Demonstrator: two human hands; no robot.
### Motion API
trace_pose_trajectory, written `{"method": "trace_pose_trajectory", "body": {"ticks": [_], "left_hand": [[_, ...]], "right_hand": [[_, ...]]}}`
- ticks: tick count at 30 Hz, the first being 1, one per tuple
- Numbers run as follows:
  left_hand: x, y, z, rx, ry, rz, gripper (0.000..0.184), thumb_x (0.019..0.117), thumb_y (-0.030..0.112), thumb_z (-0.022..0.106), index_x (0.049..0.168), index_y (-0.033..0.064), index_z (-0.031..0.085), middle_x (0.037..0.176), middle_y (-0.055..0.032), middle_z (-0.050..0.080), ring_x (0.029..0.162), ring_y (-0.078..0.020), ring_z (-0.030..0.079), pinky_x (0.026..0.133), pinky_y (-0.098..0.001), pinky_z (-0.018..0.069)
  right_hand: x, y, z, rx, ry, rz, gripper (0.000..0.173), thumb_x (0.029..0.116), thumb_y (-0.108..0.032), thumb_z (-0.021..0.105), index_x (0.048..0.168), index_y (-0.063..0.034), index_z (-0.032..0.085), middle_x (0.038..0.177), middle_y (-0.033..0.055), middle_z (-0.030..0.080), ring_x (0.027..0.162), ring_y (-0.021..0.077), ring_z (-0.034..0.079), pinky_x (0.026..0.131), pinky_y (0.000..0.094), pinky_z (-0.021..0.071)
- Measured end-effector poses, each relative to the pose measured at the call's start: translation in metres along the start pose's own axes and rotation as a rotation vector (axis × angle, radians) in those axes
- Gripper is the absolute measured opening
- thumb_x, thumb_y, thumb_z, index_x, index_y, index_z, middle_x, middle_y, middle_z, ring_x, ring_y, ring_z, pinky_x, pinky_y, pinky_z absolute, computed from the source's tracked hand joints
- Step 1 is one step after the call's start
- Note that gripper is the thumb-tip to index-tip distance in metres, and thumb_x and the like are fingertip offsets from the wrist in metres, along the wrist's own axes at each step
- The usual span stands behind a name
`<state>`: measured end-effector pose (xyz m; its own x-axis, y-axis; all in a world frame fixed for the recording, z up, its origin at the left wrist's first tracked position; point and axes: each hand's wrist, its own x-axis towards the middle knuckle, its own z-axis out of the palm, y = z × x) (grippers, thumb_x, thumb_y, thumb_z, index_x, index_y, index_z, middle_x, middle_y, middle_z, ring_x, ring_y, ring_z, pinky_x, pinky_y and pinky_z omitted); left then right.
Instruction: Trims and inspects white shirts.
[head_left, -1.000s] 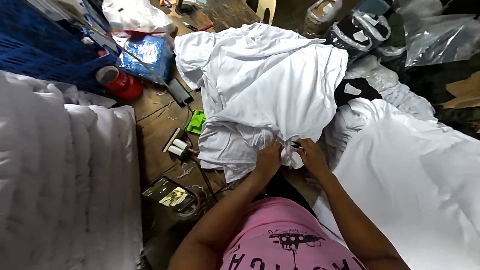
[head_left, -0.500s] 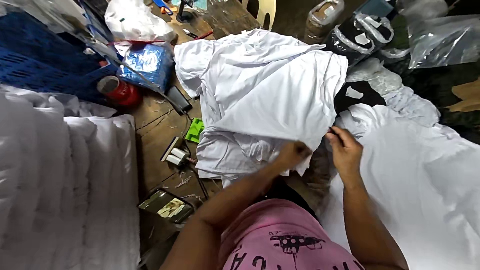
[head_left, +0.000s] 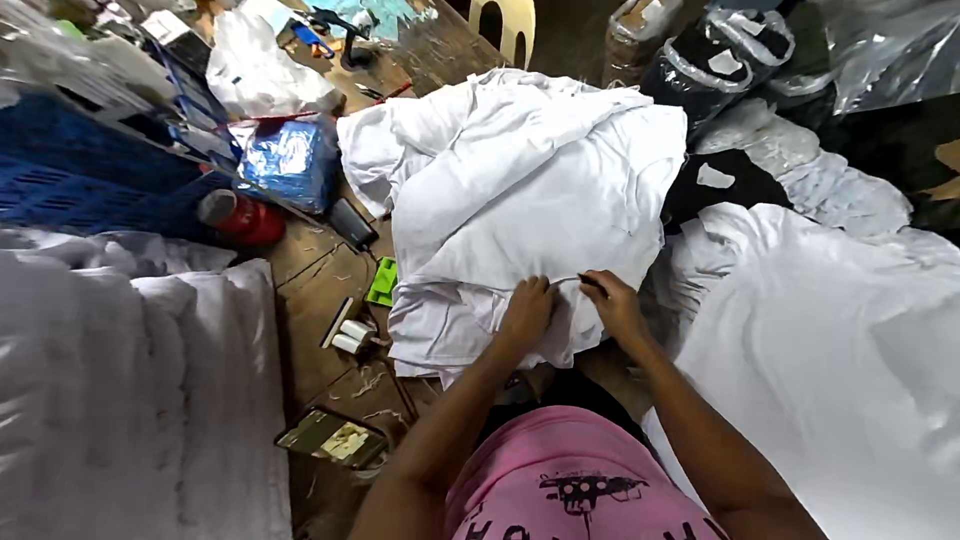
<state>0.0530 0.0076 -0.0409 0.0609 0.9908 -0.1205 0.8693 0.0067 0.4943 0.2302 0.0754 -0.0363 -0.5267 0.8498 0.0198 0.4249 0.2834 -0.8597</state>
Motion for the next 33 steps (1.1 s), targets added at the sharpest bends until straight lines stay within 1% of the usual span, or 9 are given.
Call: {"method": "trace_pose_trajectory", "body": {"ticks": [2, 5, 7, 11, 15, 20, 26, 30, 33], "left_hand": [[-0.020, -0.002, 0.020, -0.073, 0.280, 0.027, 0.021, 0.0968, 0.006, 0.058, 0.103, -0.0040, 0.075, 0.105, -0.0238, 0.073, 0.103, -0.0425, 0.069, 0.094, -0.0557, 0.0528], [-0.046, 0.007, 0.017, -0.214, 0.491, -0.007, 0.016, 0.0959, 0.007, 0.063, 0.096, -0.0029, 0.076, 0.093, -0.0183, 0.074, 0.091, -0.0348, 0.072, 0.085, -0.0486, 0.0573], [-0.048, 0.012, 0.011, -0.211, 0.464, -0.056, 0.018, 0.0965, 0.010, 0.063, 0.098, -0.0040, 0.075, 0.095, -0.0195, 0.074, 0.093, -0.0352, 0.072, 0.086, -0.0481, 0.0572], [-0.018, 0.010, 0.009, -0.095, 0.246, -0.205, 0.037, 0.0978, 0.018, 0.065, 0.127, -0.0045, 0.064, 0.117, -0.0270, 0.066, 0.112, -0.0428, 0.064, 0.097, -0.0541, 0.0515], [-0.011, -0.009, 0.020, -0.187, 0.493, 0.008, 0.012, 0.0928, 0.002, 0.065, 0.097, -0.0044, 0.074, 0.094, -0.0207, 0.072, 0.089, -0.0356, 0.072, 0.081, -0.0503, 0.0589], [-0.041, 0.006, 0.008, -0.393, 0.628, 0.010, 0.009, 0.0909, 0.001, 0.070, 0.095, -0.0046, 0.075, 0.090, -0.0170, 0.072, 0.081, -0.0246, 0.072, 0.077, -0.0386, 0.0605], [-0.033, 0.025, 0.014, -0.550, 0.591, 0.054, 0.012, 0.0941, 0.000, 0.067, 0.097, -0.0074, 0.074, 0.092, -0.0199, 0.071, 0.084, -0.0261, 0.071, 0.081, -0.0382, 0.0584], [-0.032, 0.034, -0.003, -0.602, 0.292, -0.388, 0.039, 0.1034, 0.022, 0.061, 0.129, -0.0075, 0.058, 0.127, -0.0264, 0.061, 0.117, -0.0354, 0.062, 0.103, -0.0461, 0.0507], [-0.016, 0.046, -0.004, -0.552, 0.037, -0.331, 0.055, 0.1016, 0.017, 0.061, 0.151, 0.0012, 0.042, 0.127, -0.0275, 0.064, 0.120, -0.0391, 0.063, 0.106, -0.0521, 0.0482]], "right_hand": [[0.000, -0.001, 0.004, -0.103, -0.143, -0.022, 0.034, 0.1028, -0.018, 0.059, 0.126, 0.0062, 0.067, 0.119, 0.0234, 0.068, 0.105, 0.0324, 0.068, 0.097, 0.0448, 0.0543], [-0.006, -0.005, 0.013, -0.256, -0.179, -0.102, 0.034, 0.1027, -0.019, 0.059, 0.124, 0.0061, 0.067, 0.118, 0.0256, 0.068, 0.108, 0.0411, 0.067, 0.096, 0.0540, 0.0526], [-0.008, -0.009, 0.023, -0.261, -0.094, -0.114, 0.031, 0.1028, -0.017, 0.058, 0.121, 0.0062, 0.069, 0.113, 0.0254, 0.070, 0.105, 0.0418, 0.069, 0.093, 0.0547, 0.0541], [-0.001, -0.011, 0.033, -0.116, 0.034, -0.065, 0.028, 0.1044, -0.014, 0.056, 0.118, 0.0073, 0.068, 0.107, 0.0234, 0.071, 0.098, 0.0362, 0.071, 0.089, 0.0514, 0.0569], [0.005, -0.010, 0.026, -0.220, -0.113, -0.062, 0.030, 0.1045, -0.015, 0.056, 0.124, 0.0052, 0.067, 0.117, 0.0246, 0.069, 0.107, 0.0396, 0.069, 0.096, 0.0560, 0.0537], [-0.002, -0.009, 0.021, -0.275, -0.177, -0.141, 0.035, 0.1039, -0.016, 0.058, 0.133, 0.0035, 0.063, 0.128, 0.0285, 0.064, 0.116, 0.0462, 0.064, 0.100, 0.0622, 0.0491], [0.004, -0.019, 0.032, -0.322, -0.107, -0.225, 0.028, 0.0990, 0.003, 0.055, 0.124, 0.0114, 0.064, 0.114, 0.0337, 0.067, 0.104, 0.0513, 0.067, 0.089, 0.0657, 0.0511], [0.009, -0.011, 0.017, -0.272, -0.063, -0.210, 0.031, 0.1066, -0.013, 0.052, 0.120, 0.0111, 0.065, 0.110, 0.0315, 0.068, 0.101, 0.0462, 0.069, 0.091, 0.0601, 0.0523], [0.011, -0.015, -0.001, -0.158, 0.033, -0.146, 0.033, 0.1062, -0.014, 0.052, 0.122, 0.0133, 0.064, 0.112, 0.0317, 0.068, 0.101, 0.0391, 0.069, 0.093, 0.0507, 0.0537]]}}
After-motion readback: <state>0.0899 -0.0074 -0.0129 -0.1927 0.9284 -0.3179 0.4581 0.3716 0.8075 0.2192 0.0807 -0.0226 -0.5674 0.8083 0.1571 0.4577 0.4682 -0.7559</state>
